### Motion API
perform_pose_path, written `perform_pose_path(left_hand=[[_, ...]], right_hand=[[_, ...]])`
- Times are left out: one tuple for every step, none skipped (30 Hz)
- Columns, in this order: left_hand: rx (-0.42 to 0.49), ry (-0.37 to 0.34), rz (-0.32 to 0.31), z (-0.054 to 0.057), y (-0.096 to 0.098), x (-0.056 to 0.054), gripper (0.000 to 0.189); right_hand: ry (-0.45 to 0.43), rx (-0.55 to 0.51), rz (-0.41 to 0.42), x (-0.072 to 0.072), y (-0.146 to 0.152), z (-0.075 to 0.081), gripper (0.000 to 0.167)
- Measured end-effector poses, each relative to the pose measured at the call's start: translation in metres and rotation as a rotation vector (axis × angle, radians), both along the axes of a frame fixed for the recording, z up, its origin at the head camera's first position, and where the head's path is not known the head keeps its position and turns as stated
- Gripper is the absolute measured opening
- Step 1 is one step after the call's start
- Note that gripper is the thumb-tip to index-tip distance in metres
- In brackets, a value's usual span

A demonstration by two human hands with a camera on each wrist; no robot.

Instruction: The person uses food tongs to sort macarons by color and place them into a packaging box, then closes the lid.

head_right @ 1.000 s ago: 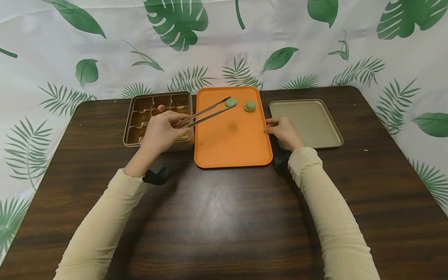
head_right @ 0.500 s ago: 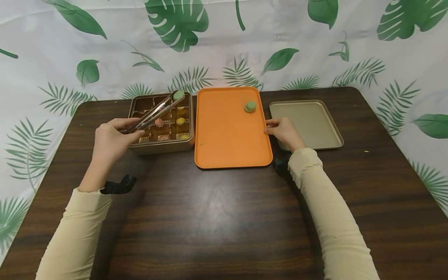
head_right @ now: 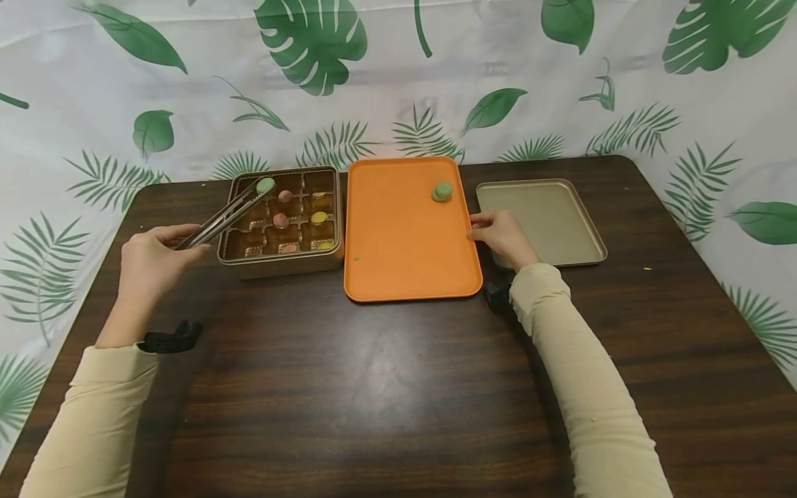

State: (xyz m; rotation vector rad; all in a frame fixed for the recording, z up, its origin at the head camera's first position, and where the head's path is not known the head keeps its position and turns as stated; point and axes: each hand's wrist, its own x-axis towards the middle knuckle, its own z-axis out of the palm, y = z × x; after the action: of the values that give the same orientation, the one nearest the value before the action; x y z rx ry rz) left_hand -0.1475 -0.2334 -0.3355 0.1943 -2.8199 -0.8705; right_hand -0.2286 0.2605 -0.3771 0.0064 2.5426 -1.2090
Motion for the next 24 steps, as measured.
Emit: perform_pose_path(left_hand=[[-0.004,-0.006,0.006,-0.001,-0.002,0.0,0.04],[-0.008,-0.009,0.011,-0.002,-0.004,0.0,0.04],[-0.014,-0.011,0.014,-0.002,-0.006,-0.001,0.04],[-0.02,-0.014,0.017,-0.003,-0.007,-0.001,0.04],[-0.023,-0.015,0.02,-0.004,-0.009,-0.001,0.04],[-0.025,-0.019,0.023,-0.004,-0.01,-0.001,0.04],[-0.027,-0.021,0.026,-0.005,-0.01,-0.002,0.04],[-0.028,-0.025,0.027,-0.005,-0.011,-0.002,0.04],[-0.029,-0.031,0.028,-0.006,-0.011,-0.002,0.041],[-0.029,-0.036,0.028,-0.006,-0.012,-0.002,0.041],[-0.03,-0.04,0.028,-0.007,-0.012,-0.002,0.041],[-0.029,-0.044,0.029,-0.007,-0.012,-0.003,0.041],[-0.029,-0.048,0.03,-0.007,-0.012,-0.003,0.041],[-0.031,-0.049,0.029,-0.007,-0.012,-0.003,0.041],[-0.032,-0.051,0.03,-0.008,-0.013,-0.004,0.042],[-0.033,-0.053,0.031,-0.008,-0.013,-0.004,0.042],[-0.035,-0.055,0.032,-0.008,-0.013,-0.004,0.042],[-0.036,-0.057,0.033,-0.008,-0.013,-0.004,0.042],[-0.039,-0.058,0.033,-0.007,-0.013,-0.004,0.042],[-0.04,-0.058,0.033,-0.007,-0.013,-0.005,0.043],[-0.04,-0.061,0.033,-0.007,-0.013,-0.005,0.043],[-0.039,-0.062,0.031,-0.007,-0.012,-0.005,0.044],[-0.037,-0.061,0.029,-0.007,-0.012,-0.005,0.045],[-0.034,-0.059,0.025,-0.006,-0.012,-0.005,0.045]], right_hand=[[0.002,0.002,-0.003,0.0,0.0,0.0,0.054],[0.002,0.004,-0.005,0.0,-0.001,0.0,0.053],[0.001,0.009,-0.006,0.0,-0.001,0.001,0.052],[-0.006,0.022,-0.005,0.0,-0.003,0.001,0.051],[-0.009,0.028,-0.006,0.0,-0.003,0.001,0.05],[-0.011,0.033,-0.005,0.0,-0.004,0.001,0.05],[-0.014,0.038,-0.005,0.0,-0.005,0.001,0.049],[-0.015,0.043,-0.005,-0.001,-0.005,0.001,0.049],[-0.015,0.046,-0.006,-0.001,-0.005,0.0,0.049],[-0.014,0.047,-0.007,-0.001,-0.005,0.0,0.049],[-0.014,0.046,-0.008,-0.001,-0.005,0.0,0.049],[-0.01,0.046,-0.01,-0.001,-0.005,-0.001,0.048],[-0.006,0.048,-0.012,-0.001,-0.005,-0.001,0.048],[-0.005,0.048,-0.017,-0.001,-0.006,-0.001,0.048],[-0.003,0.048,-0.019,0.0,-0.006,-0.001,0.048],[-0.004,0.049,-0.02,0.0,-0.006,-0.001,0.048],[-0.006,0.051,-0.021,0.0,-0.006,-0.001,0.048],[-0.003,0.053,-0.022,0.0,-0.006,-0.001,0.048],[-0.003,0.055,-0.025,-0.001,-0.006,-0.001,0.048],[-0.002,0.056,-0.028,-0.001,-0.006,-0.001,0.048],[0.001,0.057,-0.03,-0.001,-0.006,-0.001,0.048],[0.001,0.058,-0.031,-0.001,-0.006,-0.001,0.048],[0.003,0.056,-0.033,-0.001,-0.006,-0.001,0.048],[0.005,0.058,-0.034,-0.002,-0.006,-0.001,0.048]])
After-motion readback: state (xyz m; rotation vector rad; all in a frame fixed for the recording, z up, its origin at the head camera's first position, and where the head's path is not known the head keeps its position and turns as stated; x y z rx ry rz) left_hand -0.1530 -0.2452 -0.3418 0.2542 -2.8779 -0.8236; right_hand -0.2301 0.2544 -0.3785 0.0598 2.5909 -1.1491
